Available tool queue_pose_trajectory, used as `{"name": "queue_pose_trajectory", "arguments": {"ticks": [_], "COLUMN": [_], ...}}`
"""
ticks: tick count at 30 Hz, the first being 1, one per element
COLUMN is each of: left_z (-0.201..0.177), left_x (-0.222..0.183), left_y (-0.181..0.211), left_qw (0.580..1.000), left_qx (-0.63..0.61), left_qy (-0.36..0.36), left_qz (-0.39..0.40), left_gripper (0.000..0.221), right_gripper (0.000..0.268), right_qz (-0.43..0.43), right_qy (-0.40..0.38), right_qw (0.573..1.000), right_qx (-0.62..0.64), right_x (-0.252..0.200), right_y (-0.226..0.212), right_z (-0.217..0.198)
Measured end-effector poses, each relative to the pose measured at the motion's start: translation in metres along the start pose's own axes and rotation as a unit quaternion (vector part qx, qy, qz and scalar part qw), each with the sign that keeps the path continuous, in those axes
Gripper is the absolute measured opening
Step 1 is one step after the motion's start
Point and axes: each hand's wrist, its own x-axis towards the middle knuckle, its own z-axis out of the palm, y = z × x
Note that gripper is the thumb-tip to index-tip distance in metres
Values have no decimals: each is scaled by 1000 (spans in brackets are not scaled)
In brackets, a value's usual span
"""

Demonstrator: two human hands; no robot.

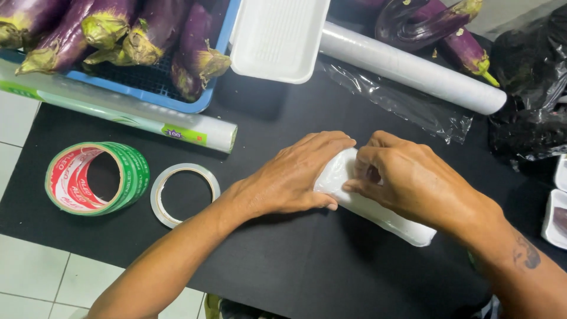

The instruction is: The person wraps an eggplant in plastic film, places it on a tray, and applies a decorative green tape around the tray by hand using scissors.

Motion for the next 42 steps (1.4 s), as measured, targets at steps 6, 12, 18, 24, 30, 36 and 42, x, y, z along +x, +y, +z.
{"name": "queue_pose_trajectory", "arguments": {"ticks": [6,12,18,24,30,36,42], "left_z": [-8,-11,15,116,169,160,148], "left_x": [1,8,69,216,291,285,300], "left_y": [13,31,72,100,111,109,146], "left_qw": [999,996,982,966,943,957,985], "left_qx": [-11,-31,155,152,247,197,86], "left_qy": [-32,-46,102,136,187,159,144], "left_qz": [-27,-75,39,161,123,140,-46], "left_gripper": [98,77,62,62,38,38,52], "right_gripper": [32,7,19,29,19,17,18], "right_qz": [91,103,73,151,167,81,98], "right_qy": [197,294,594,376,402,561,581], "right_qw": [976,905,770,757,762,754,742], "right_qx": [-3,290,221,512,478,333,320], "right_x": [-11,-90,-128,-109,-111,-119,-92], "right_y": [64,149,297,276,272,265,275], "right_z": [16,48,83,33,25,74,105]}}
